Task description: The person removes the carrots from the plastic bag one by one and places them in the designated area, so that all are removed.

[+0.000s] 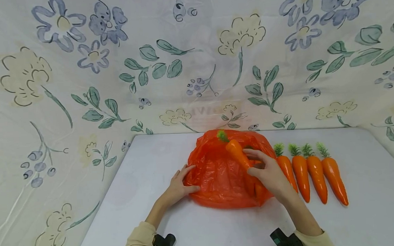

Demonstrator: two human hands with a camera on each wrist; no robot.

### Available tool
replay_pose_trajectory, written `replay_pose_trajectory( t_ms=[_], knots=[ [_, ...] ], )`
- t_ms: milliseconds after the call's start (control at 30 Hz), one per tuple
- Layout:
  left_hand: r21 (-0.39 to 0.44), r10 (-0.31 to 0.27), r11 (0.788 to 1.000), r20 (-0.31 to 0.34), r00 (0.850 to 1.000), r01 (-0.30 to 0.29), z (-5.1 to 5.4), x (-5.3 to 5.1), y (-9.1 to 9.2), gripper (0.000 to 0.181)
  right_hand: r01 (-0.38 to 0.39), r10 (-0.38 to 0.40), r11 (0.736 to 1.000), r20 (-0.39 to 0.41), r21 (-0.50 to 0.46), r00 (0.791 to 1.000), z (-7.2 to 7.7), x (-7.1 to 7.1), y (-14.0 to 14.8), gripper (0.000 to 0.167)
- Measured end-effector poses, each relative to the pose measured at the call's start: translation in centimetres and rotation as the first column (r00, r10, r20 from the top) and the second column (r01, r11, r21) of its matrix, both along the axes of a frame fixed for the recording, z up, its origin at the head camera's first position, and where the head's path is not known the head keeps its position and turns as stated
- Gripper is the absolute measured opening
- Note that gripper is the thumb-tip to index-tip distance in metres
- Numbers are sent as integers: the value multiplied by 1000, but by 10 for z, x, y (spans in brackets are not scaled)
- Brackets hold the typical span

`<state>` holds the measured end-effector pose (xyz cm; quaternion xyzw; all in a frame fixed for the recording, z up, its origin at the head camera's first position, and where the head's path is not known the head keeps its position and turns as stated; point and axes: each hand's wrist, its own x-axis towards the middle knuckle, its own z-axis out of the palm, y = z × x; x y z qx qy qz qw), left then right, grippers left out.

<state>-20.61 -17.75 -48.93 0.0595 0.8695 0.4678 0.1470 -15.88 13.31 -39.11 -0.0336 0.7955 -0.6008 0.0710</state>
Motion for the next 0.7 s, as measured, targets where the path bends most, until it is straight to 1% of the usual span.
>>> replay_pose_trajectory(
  t_ms=[167,267,400,500,700],
  knots=[
    [5,1,1000,-1,1000,-1,-1,0,1,80,60,-60,998,-19,-27,998,2,-4,16,52],
    [3,2,1000,-5,1000,-2,-2,-1,1,78,91,-92,995,-21,-28,996,3,-4,25,52],
    [-4,2,1000,-7,1000,-2,-2,-1,2,77,149,-149,989,-47,13,988,5,-4,37,54],
    [-8,7,1000,-3,1000,-7,-2,0,1,77,180,-177,982,-60,47,982,5,-5,47,54],
    [-8,4,1000,-5,1000,-4,0,1,2,77,224,-221,973,-47,63,974,3,-4,73,56]
  ],
)
